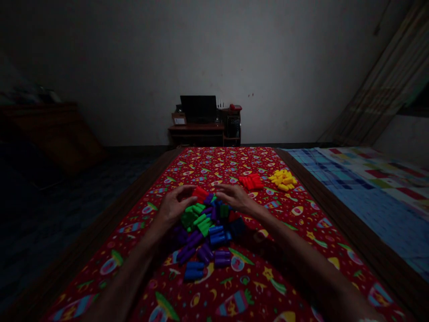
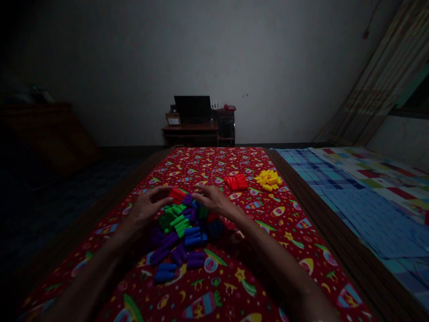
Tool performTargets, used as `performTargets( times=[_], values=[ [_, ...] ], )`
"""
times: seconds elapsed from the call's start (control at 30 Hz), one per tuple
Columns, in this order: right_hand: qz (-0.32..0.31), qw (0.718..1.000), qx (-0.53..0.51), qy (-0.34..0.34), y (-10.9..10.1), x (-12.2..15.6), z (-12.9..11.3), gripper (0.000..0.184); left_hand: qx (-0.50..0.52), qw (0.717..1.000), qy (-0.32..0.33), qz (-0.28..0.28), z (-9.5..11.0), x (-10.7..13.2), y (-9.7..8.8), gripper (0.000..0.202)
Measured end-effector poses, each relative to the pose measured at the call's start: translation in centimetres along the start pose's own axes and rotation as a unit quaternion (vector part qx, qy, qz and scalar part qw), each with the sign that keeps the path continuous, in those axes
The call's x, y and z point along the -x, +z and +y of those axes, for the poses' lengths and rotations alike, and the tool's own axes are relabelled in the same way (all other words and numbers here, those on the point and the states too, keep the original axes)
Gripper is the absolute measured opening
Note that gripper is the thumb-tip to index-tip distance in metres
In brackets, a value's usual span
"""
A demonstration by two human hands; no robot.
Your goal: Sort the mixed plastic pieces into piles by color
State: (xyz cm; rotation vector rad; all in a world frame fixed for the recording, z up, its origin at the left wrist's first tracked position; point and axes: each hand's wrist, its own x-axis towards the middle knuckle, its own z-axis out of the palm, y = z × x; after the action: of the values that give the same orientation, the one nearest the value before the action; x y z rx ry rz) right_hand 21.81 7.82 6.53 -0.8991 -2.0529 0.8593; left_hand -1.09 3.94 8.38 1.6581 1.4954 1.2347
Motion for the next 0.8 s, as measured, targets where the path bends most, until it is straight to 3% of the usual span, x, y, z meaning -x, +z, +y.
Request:
performTargets(
  times=[0.1,0.17,0.23,0.3,0.4,0.5,0.63,0.7,0.8],
  values=[
    [-0.043,0.998,0.027,-0.038,1.5,-0.1,-1.3,0.022,-0.008,0.997,0.067,-0.038,0.4,1.0,2.5,0.043],
    [-0.004,0.998,0.054,-0.03,0.2,-0.3,-0.9,0.022,-0.037,0.993,0.103,-0.042,0.4,1.3,3.0,0.038],
    [0.076,0.993,0.094,0.006,-2.3,-0.4,0.4,0.024,-0.077,0.988,0.132,-0.033,0.4,1.4,2.8,0.033],
    [0.155,0.972,0.168,0.052,-5.2,-0.4,2.3,0.027,-0.117,0.98,0.155,-0.04,0.4,1.5,2.6,0.029],
    [0.198,0.93,0.286,0.122,-8.3,0.1,5.0,0.031,-0.154,0.964,0.199,-0.085,0.1,2.0,3.1,0.026],
    [0.201,0.896,0.352,0.18,-9.2,0.6,6.2,0.032,-0.181,0.94,0.262,-0.121,0.1,3.2,4.4,0.025],
    [0.227,0.872,0.402,0.161,-8.9,0.7,4.8,0.037,-0.242,0.897,0.324,-0.18,1.3,5.0,5.8,0.026],
    [0.182,0.89,0.394,0.139,-8.3,0.6,3.2,0.031,-0.27,0.878,0.331,-0.216,1.9,5.6,6.1,0.021],
    [-0.025,0.942,0.324,0.089,-6.6,0.9,0.7,0.021,-0.295,0.864,0.332,-0.238,2.1,5.9,6.1,0.018]
  ],
)
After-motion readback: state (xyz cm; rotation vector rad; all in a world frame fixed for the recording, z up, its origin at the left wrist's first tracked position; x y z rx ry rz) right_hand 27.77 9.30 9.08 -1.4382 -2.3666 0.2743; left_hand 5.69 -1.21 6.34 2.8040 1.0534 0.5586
